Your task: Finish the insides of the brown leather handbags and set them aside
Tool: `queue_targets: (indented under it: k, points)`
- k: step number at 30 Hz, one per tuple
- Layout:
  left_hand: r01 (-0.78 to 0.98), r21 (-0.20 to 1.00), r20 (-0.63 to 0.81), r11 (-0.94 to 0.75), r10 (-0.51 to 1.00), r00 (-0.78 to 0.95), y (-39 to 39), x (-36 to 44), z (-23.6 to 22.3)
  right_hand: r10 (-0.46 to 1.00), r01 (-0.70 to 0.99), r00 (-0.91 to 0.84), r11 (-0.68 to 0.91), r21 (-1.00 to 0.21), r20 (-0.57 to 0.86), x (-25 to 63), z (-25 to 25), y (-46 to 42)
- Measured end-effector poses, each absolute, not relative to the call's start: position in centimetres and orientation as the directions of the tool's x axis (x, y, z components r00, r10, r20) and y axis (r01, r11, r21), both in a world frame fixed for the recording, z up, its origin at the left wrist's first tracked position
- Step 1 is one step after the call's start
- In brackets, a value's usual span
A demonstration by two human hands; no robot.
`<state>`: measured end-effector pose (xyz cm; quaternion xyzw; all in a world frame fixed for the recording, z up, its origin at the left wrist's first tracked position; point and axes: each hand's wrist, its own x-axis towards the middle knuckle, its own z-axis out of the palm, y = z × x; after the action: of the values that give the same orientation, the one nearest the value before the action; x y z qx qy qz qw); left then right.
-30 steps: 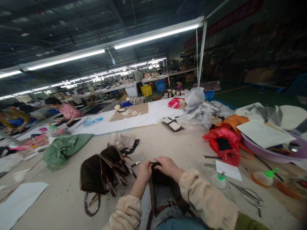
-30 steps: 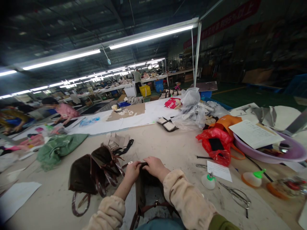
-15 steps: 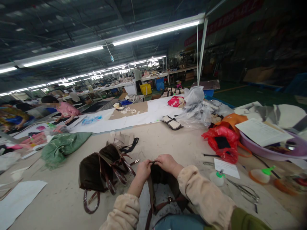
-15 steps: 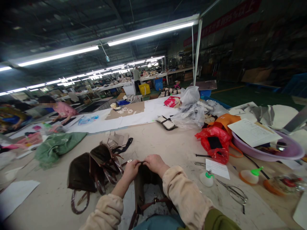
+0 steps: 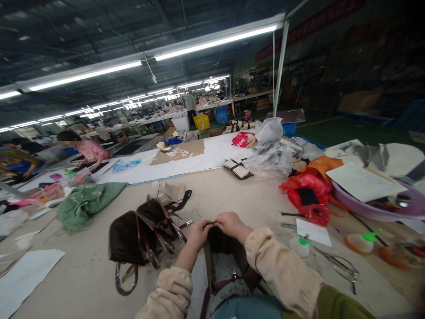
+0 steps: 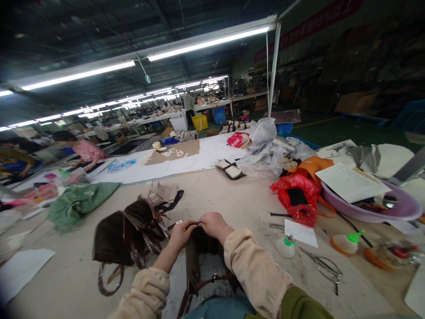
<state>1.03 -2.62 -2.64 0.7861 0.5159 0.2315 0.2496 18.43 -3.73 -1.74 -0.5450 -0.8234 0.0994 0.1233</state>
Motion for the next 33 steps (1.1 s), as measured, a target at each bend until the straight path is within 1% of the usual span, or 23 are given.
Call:
queue_targets:
  k: [8, 12, 19, 21, 24, 27, 29, 33]
  points:
    - [0.742, 0.563, 0.095, -0.363, 0.921, 0.379, -2.3, 1.2, -2.4, 0.921, 0.881, -0.38, 0.388, -0.269, 0.083, 18.1, -1.4, -3.7]
    - [0.731, 0.577, 0.09, -0.365, 0.918, 0.387, -2.2, 1.1, -2.3, 0.924, 0.886, -0.376, 0.381, -0.265, 0.071, 17.8, -1.5, -3.6]
    - [0.739, 0.589, 0.096, -0.327, 0.936, 0.338, -2.4, 0.8, -2.8, 0.91, 0.872, -0.409, 0.413, -0.261, 0.074, 17.4, -1.5, -3.3]
    - [0.747, 0.576, 0.113, -0.332, 0.938, 0.329, -2.6, 0.9, -2.7, 0.906, 0.862, -0.418, 0.42, -0.282, 0.07, 17.8, -1.5, -3.3]
    - [0.749, 0.566, 0.124, -0.344, 0.934, 0.336, -2.8, 1.0, -2.6, 0.88, 0.815, -0.472, 0.46, -0.353, 0.056, 18.9, -1.7, -3.4]
    - [0.75, 0.562, 0.118, -0.349, 0.931, 0.345, -2.8, 1.0, -2.6, 0.848, 0.761, -0.522, 0.514, -0.396, 0.096, 19.7, -2.0, -3.6]
    - [0.754, 0.554, 0.114, -0.353, 0.929, 0.351, -2.7, 1.0, -2.6, 0.857, 0.774, -0.503, 0.505, -0.381, 0.114, 19.9, -2.2, -3.7]
    - [0.744, 0.556, 0.107, -0.37, 0.92, 0.377, -2.8, 1.0, -2.8, 0.879, 0.817, -0.47, 0.469, -0.336, 0.083, 19.7, -2.5, -3.6]
